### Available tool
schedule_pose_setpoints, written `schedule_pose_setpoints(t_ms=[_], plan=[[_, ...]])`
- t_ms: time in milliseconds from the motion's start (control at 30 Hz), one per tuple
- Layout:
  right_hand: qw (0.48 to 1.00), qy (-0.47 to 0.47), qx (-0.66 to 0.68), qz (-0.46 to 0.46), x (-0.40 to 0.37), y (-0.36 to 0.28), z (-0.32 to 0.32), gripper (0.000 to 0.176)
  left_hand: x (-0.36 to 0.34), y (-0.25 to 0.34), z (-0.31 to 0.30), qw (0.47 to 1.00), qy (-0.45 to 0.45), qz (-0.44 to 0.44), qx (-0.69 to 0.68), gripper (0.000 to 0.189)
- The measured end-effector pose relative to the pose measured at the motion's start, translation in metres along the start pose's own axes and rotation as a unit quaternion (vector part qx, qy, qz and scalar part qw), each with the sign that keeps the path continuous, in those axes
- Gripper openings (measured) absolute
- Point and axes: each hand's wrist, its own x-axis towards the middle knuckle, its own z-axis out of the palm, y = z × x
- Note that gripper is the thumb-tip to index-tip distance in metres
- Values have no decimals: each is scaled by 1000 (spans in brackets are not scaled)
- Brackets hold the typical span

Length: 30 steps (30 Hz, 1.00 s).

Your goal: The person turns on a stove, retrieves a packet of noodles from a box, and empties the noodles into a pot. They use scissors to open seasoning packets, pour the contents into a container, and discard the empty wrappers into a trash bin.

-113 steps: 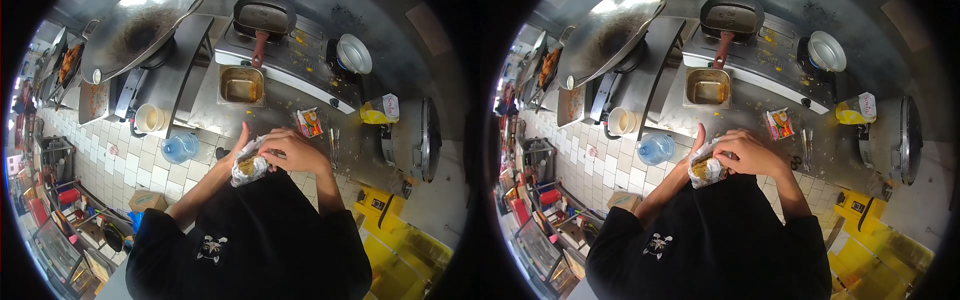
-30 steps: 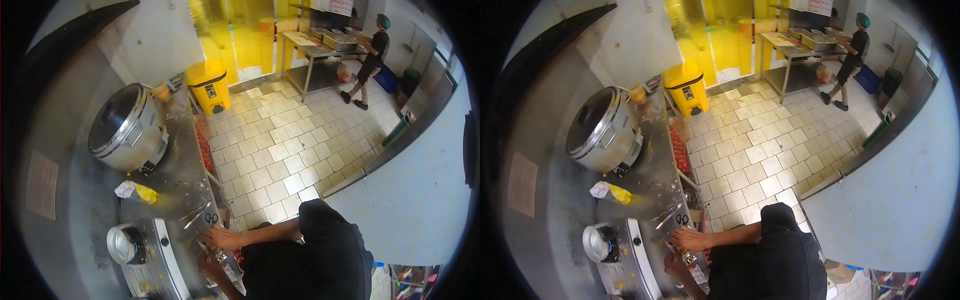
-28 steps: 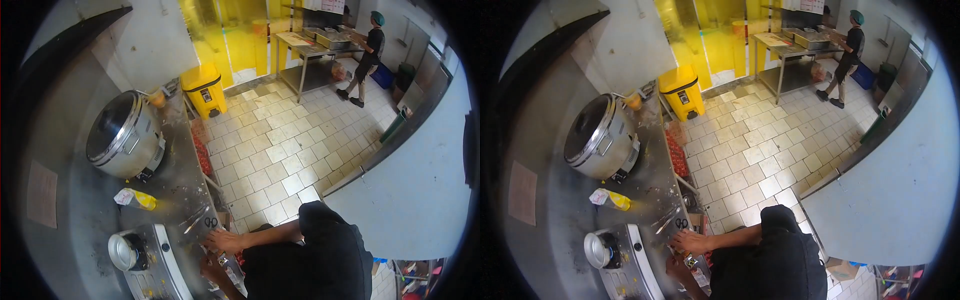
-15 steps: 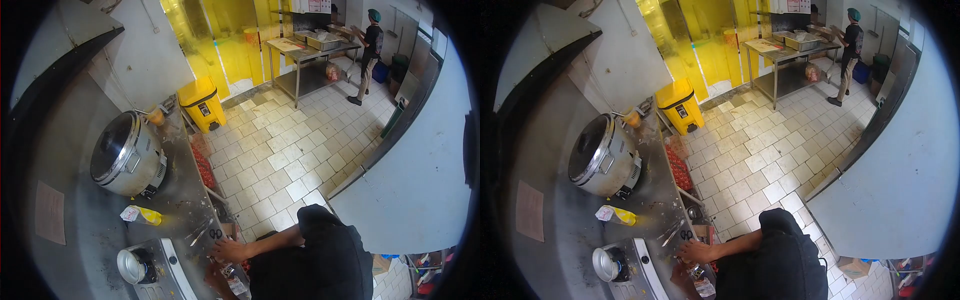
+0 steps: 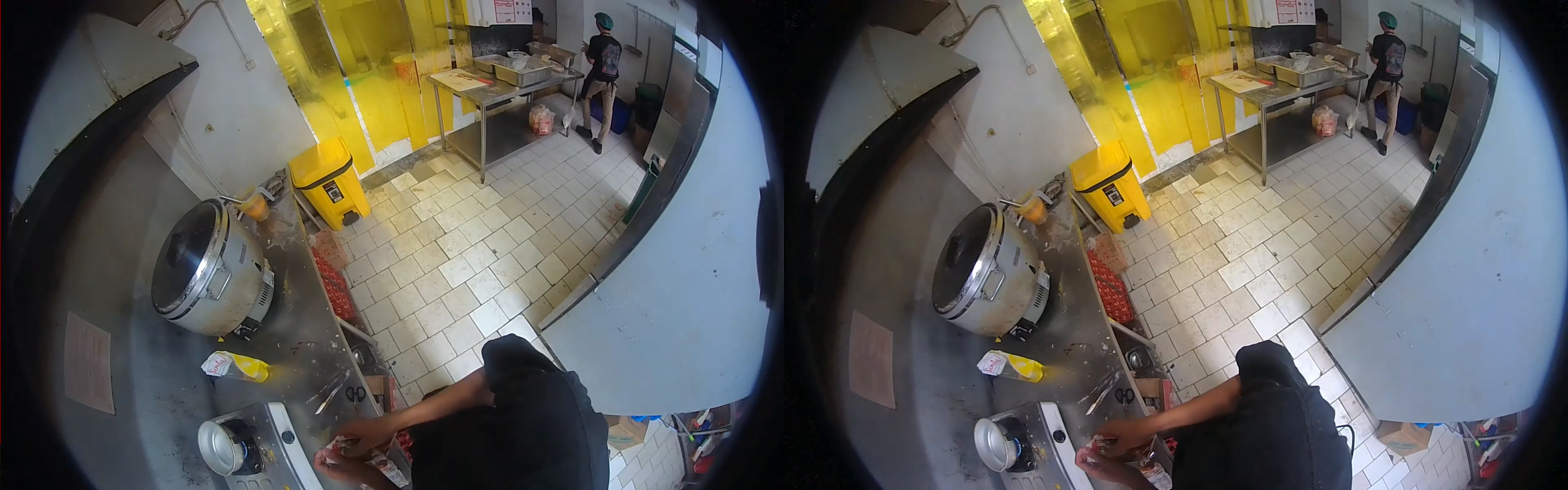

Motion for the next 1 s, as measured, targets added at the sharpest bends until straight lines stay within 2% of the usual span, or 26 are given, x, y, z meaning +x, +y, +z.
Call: schedule_pose_setpoints(t_ms=[133,233,333,400,467,533,633,733,833,867,900,967,1000], plan=[[982,118,-62,-133,9,18,26,55,2,3,24,999,21,22,23,23],[992,21,-18,-126,4,-8,20,48,5,5,41,999,23,29,33,24],[997,-73,-1,-33,7,-31,6,40,11,8,49,998,21,37,36,24],[986,-106,118,58,18,-24,-1,36,14,8,51,998,22,41,39,25],[979,-145,122,69,20,-16,-6,34,16,7,51,998,26,46,37,25],[982,-190,10,-3,20,-9,-8,35,17,7,49,998,35,51,31,26],[983,-100,-75,-135,14,-24,-4,28,18,5,43,996,56,59,25,27],[968,-8,-132,-211,14,-23,14,32,14,3,25,992,108,62,3,27],[990,102,-12,-101,10,-13,28,21,-10,3,1,974,207,70,-59,28],[992,110,-60,-9,7,-28,26,15,-19,5,-5,969,217,84,-78,28],[992,112,-49,-43,7,-28,24,12,-34,20,-18,985,145,72,-63,26],[991,124,-7,-58,8,-50,32,12,-52,36,-27,992,84,95,-10,25],[990,119,-48,-53,7,-46,36,11,-59,37,-29,988,93,119,36,26]])
